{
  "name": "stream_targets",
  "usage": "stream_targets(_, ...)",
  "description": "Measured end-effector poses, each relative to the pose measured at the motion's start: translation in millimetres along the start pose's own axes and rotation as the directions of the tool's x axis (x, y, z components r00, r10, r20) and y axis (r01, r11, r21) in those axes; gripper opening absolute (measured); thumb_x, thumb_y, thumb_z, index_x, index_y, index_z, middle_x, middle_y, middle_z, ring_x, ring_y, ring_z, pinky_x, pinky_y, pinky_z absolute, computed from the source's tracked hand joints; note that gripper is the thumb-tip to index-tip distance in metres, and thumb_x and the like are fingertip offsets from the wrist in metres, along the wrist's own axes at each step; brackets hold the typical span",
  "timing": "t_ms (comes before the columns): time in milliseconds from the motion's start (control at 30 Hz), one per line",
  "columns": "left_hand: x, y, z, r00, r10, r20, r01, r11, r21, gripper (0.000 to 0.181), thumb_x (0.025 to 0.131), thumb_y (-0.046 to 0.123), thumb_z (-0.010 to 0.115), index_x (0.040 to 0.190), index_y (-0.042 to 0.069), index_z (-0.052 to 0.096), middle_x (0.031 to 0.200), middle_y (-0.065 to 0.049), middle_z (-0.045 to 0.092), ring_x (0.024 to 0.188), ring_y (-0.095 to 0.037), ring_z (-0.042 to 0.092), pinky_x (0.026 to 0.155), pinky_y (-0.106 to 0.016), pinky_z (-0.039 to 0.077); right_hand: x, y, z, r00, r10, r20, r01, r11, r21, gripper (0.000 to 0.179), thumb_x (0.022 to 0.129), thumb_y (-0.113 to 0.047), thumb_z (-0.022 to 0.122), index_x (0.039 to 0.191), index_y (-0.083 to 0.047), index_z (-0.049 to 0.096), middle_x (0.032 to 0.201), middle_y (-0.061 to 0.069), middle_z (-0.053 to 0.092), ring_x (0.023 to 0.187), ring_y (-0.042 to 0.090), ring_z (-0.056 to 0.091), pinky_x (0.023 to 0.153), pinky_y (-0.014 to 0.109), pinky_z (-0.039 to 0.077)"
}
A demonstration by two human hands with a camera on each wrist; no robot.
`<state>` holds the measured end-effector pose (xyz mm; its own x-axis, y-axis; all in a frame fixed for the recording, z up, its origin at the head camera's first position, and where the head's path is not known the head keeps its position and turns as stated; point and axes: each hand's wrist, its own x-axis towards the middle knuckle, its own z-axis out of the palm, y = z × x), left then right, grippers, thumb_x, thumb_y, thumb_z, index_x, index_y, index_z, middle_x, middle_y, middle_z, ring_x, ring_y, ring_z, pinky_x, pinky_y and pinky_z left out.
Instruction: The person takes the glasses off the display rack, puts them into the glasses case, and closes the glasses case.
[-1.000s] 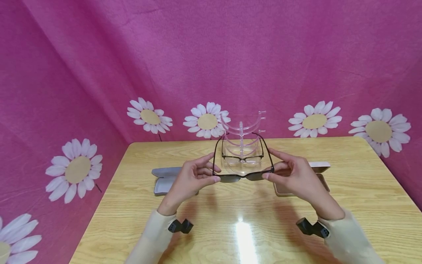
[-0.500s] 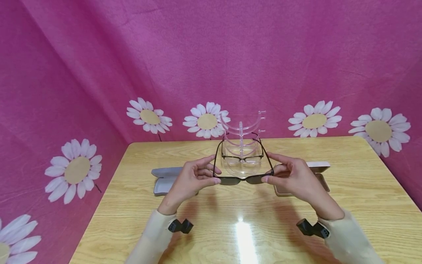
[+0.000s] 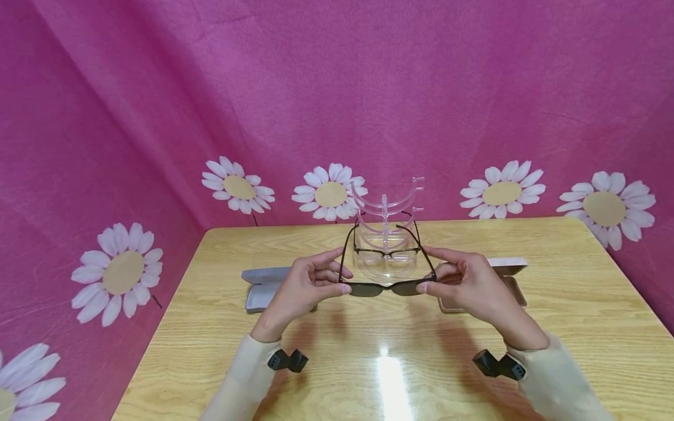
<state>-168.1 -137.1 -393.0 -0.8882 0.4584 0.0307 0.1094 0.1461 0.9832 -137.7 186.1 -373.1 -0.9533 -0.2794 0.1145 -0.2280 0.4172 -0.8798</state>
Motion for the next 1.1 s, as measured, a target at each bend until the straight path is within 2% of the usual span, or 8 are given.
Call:
stream_targets(233,0.4,1.6,-0.5,1.0,0.001,-0.018,0.0,1.0,0.019,0.073,0.091,0.006,0.08,0.156,0.005,0.047,0.12,-0.023,0.073,0.094,-0.009,0.073,0.087,-0.022,0.06,-0.9,-1.3,2.2,0.999,0.039,0.009,-0.039,0.999,0.019,0.058,0.087,-0.012,0.084,0.139,0.005,0.063,0.088,0.01,0.08,0.068,0.003,0.069,0.057,0.027,0.054)
stream_targets(467,-1.1,4.3,-0.2,0.999,-0.008,-0.039,0.01,0.999,0.049,0.071,0.091,0.008,0.08,0.154,0.006,0.05,0.121,-0.021,0.073,0.1,-0.011,0.073,0.089,-0.023,0.06,-0.9,-1.6,4.4,0.999,0.043,-0.022,-0.042,0.999,0.006,0.039,0.085,-0.011,0.086,0.121,0.002,0.075,0.087,0.013,0.08,0.071,0.006,0.074,0.06,0.031,0.06)
stream_targets(700,-0.9,3.0,-0.8,0.999,0.012,-0.049,-0.006,0.993,0.116,0.067,0.091,0.01,0.08,0.152,0.007,0.053,0.116,-0.018,0.073,0.099,-0.014,0.069,0.089,-0.022,0.058,-0.3,-2.2,3.7,0.998,0.044,-0.052,-0.046,0.999,-0.027,0.033,0.083,-0.016,0.089,0.113,-0.003,0.079,0.083,0.009,0.078,0.07,0.007,0.072,0.062,0.028,0.058)
stream_targets(933,-1.4,4.4,-1.9,0.998,0.022,-0.054,-0.013,0.986,0.166,0.063,0.093,0.013,0.079,0.151,0.009,0.055,0.111,-0.015,0.072,0.092,-0.013,0.064,0.081,-0.023,0.054,-0.5,-1.3,5.1,0.998,0.034,-0.05,-0.035,0.999,-0.012,0.032,0.083,-0.014,0.088,0.111,-0.001,0.08,0.081,0.007,0.076,0.067,0.007,0.069,0.06,0.027,0.057)
stream_targets(1100,-1.5,4.7,-1.8,0.998,0.028,-0.056,-0.017,0.982,0.187,0.059,0.093,0.014,0.079,0.149,0.009,0.058,0.109,-0.014,0.07,0.093,-0.015,0.063,0.081,-0.027,0.054,-0.9,-0.3,5.9,0.999,0.015,-0.043,-0.014,1.0,0.014,0.027,0.082,-0.011,0.088,0.106,-0.001,0.08,0.077,0.004,0.075,0.065,0.006,0.068,0.057,0.026,0.055)
